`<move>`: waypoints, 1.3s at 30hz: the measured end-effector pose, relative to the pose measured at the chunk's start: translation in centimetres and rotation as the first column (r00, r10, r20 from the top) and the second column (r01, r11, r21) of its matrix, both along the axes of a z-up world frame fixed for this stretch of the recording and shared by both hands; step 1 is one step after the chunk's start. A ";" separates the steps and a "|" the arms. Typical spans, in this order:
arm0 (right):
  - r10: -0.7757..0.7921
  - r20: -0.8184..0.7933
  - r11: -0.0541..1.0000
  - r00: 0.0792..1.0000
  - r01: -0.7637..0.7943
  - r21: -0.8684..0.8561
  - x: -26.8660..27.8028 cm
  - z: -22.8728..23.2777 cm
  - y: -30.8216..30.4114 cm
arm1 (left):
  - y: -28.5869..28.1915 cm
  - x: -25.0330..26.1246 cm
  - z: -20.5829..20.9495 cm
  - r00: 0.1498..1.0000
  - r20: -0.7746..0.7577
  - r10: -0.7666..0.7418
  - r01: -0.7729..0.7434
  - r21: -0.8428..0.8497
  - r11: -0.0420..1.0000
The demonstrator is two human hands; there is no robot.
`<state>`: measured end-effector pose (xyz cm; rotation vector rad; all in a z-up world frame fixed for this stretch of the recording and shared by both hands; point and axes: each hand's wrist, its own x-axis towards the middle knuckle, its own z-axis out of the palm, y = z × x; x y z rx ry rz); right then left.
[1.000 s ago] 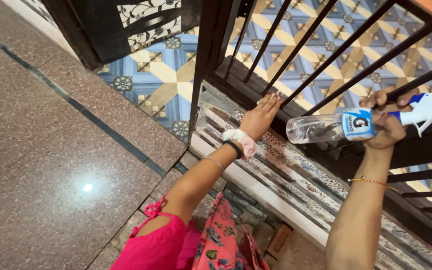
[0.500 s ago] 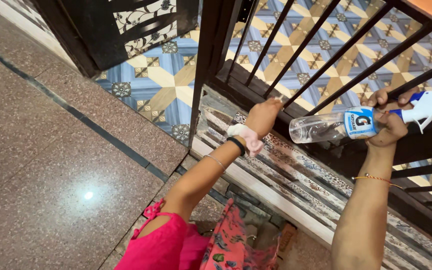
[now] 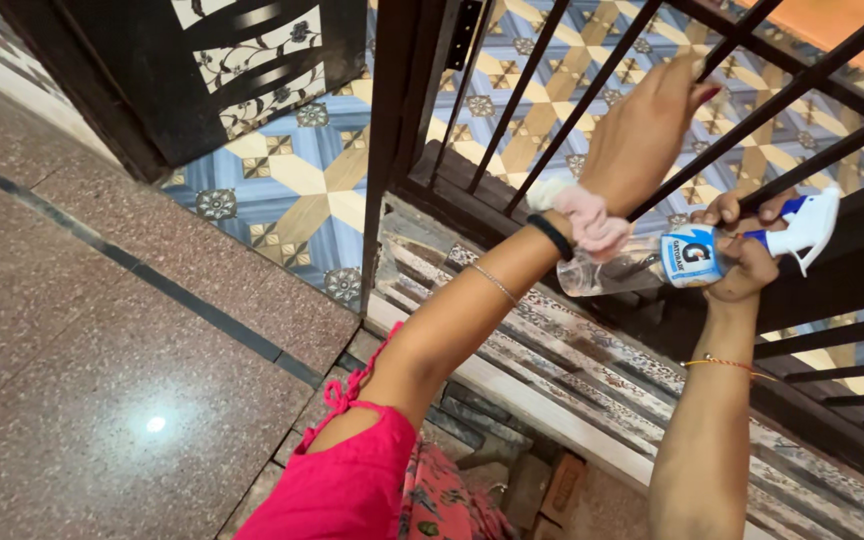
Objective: The person sprays a cleaning liquid onto the metal bars of a gate and wipes the surfaces with a cloth.
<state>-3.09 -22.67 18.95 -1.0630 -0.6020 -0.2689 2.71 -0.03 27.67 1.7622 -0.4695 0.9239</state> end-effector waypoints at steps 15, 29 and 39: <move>-0.055 -0.004 0.998 0.998 0.055 -0.027 -0.3 0.3 0.7 | 3.5 -2.0 -16.6 0.961 -0.263 -0.089 0.122 0.114 0.986; -0.171 0.072 0.985 0.983 0.171 0.010 0.4 -1.0 0.6 | 11.1 -2.9 -13.0 0.959 -0.176 -0.221 0.143 -0.375 0.916; -0.215 0.017 0.972 0.976 0.212 0.098 0.2 -2.0 0.6 | 6.1 3.3 0.2 0.967 0.214 0.135 -0.121 -0.077 0.990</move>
